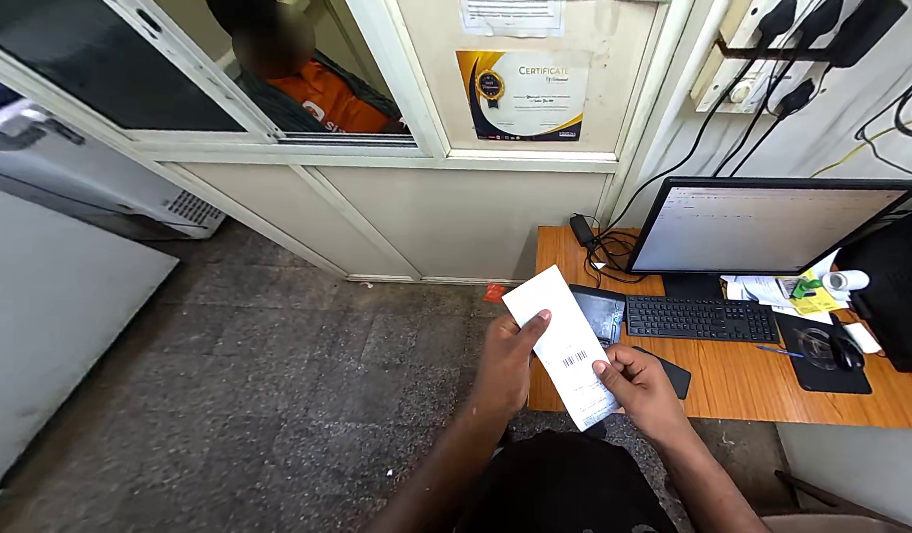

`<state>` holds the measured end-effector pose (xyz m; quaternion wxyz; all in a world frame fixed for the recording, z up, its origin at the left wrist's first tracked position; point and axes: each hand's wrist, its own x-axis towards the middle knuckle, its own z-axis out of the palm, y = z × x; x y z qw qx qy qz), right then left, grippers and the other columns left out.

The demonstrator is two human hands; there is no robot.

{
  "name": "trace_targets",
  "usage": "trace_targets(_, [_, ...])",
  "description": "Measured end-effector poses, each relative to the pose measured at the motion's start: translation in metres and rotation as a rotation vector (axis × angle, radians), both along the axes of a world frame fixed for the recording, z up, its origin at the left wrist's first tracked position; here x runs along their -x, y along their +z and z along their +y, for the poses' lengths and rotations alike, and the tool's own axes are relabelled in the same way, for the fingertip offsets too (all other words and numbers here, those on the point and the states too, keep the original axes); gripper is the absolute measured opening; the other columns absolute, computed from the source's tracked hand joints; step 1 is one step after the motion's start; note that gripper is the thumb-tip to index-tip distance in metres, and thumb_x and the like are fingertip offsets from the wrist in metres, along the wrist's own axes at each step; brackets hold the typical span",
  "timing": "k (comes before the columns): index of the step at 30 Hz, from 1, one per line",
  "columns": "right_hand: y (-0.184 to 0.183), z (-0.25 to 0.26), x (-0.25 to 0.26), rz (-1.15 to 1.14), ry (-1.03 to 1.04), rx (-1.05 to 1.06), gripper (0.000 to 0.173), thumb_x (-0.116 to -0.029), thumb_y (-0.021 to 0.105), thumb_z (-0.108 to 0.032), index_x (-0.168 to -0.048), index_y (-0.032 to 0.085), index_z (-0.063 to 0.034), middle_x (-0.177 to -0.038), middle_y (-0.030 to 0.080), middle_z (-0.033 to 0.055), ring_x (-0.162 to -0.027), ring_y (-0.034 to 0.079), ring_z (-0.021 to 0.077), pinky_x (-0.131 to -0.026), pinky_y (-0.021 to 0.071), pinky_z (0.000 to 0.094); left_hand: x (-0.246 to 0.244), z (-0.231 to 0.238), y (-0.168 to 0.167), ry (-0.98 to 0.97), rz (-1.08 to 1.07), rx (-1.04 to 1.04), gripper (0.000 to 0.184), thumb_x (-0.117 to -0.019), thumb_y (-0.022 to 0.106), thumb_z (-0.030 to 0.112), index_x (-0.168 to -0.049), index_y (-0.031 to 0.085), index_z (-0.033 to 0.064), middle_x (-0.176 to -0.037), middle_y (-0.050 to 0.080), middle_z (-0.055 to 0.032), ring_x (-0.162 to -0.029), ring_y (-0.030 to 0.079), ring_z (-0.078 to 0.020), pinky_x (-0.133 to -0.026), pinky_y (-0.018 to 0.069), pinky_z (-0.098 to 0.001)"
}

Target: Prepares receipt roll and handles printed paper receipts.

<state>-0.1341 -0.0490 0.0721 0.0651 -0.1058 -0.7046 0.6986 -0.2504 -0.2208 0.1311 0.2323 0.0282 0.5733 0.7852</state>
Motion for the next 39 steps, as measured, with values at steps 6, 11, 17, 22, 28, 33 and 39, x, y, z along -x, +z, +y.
trace_targets(6, [-0.003,-0.006,0.003,0.0,-0.009,0.024,0.019,-0.0997,0.064,-0.019,-0.087,0.068,-0.0053,-0.065,0.062,0.0096,-0.056,0.06,0.0179,-0.052,0.0514,0.0317,-0.001,-0.002,0.0,0.019,-0.021,-0.011,0.023,-0.1054,0.056,0.019,-0.114,0.069,0.0021,-0.105,0.074,-0.016,-0.091,0.074,-0.0242,-0.083,0.0626,-0.0411])
trace_targets(11, [-0.006,-0.013,0.006,-0.003,-0.017,0.049,0.019,-0.1006,0.063,-0.019,-0.088,0.068,-0.0041,-0.067,0.064,0.0106,-0.057,0.063,0.0192,-0.053,0.0536,0.0334,-0.006,-0.003,-0.014,-0.058,-0.02,-0.006,0.022,-0.1039,0.058,0.014,-0.12,0.067,0.0013,-0.108,0.073,-0.0187,-0.093,0.073,-0.0275,-0.085,0.0622,-0.0444])
trace_targets(17, [-0.042,-0.015,0.007,-0.079,0.097,-0.079,0.024,-0.1026,0.061,-0.03,-0.095,0.071,-0.009,-0.074,0.066,0.0033,-0.067,0.064,0.0143,-0.063,0.0549,0.0338,-0.01,-0.017,-0.043,0.045,0.005,0.078,0.024,-0.102,0.06,0.011,-0.124,0.063,0.0007,-0.108,0.073,-0.0154,-0.095,0.073,-0.0253,-0.086,0.0622,-0.0435])
trace_targets(22, [-0.103,0.007,-0.012,-0.278,0.045,-0.152,0.025,-0.1025,0.059,-0.032,-0.098,0.071,-0.0101,-0.083,0.072,0.0021,-0.076,0.071,0.0147,-0.072,0.0606,0.0349,0.001,-0.055,-0.075,0.195,-0.019,0.258,0.021,-0.101,0.062,0.008,-0.118,0.064,-0.0044,-0.099,0.074,-0.0165,-0.085,0.075,-0.0253,-0.078,0.0644,-0.0423])
trace_targets(28, [-0.108,0.013,-0.018,-0.308,0.031,-0.179,0.02,-0.1008,0.06,-0.028,-0.099,0.073,-0.0125,-0.087,0.074,0.001,-0.08,0.071,0.0153,-0.074,0.0607,0.0358,-0.008,-0.066,-0.068,0.204,-0.212,0.201,0.025,-0.1049,0.056,0.014,-0.123,0.061,-0.0034,-0.103,0.073,-0.0191,-0.089,0.074,-0.0275,-0.08,0.0637,-0.0452])
trace_targets(33, [-0.076,-0.012,0.006,-0.103,0.161,-0.127,0.021,-0.0999,0.064,-0.03,-0.11,0.074,-0.014,-0.106,0.073,0.0001,-0.093,0.07,0.0157,-0.082,0.0607,0.0379,-0.012,-0.054,-0.056,0.138,-0.23,0.133,0.029,-0.1063,0.054,0.019,-0.124,0.063,-0.0019,-0.107,0.073,-0.0198,-0.093,0.074,-0.0287,-0.084,0.0625,-0.0467])
trace_targets(39, [-0.057,-0.039,0.016,-0.039,0.279,-0.102,0.024,-0.1015,0.063,-0.03,-0.092,0.072,-0.0096,-0.078,0.068,0.001,-0.071,0.064,0.0121,-0.067,0.0552,0.0317,-0.017,-0.051,-0.048,0.147,-0.204,0.076,0.03,-0.1066,0.054,0.02,-0.127,0.062,-0.0001,-0.112,0.072,-0.0201,-0.098,0.073,-0.0298,-0.087,0.0613,-0.048])
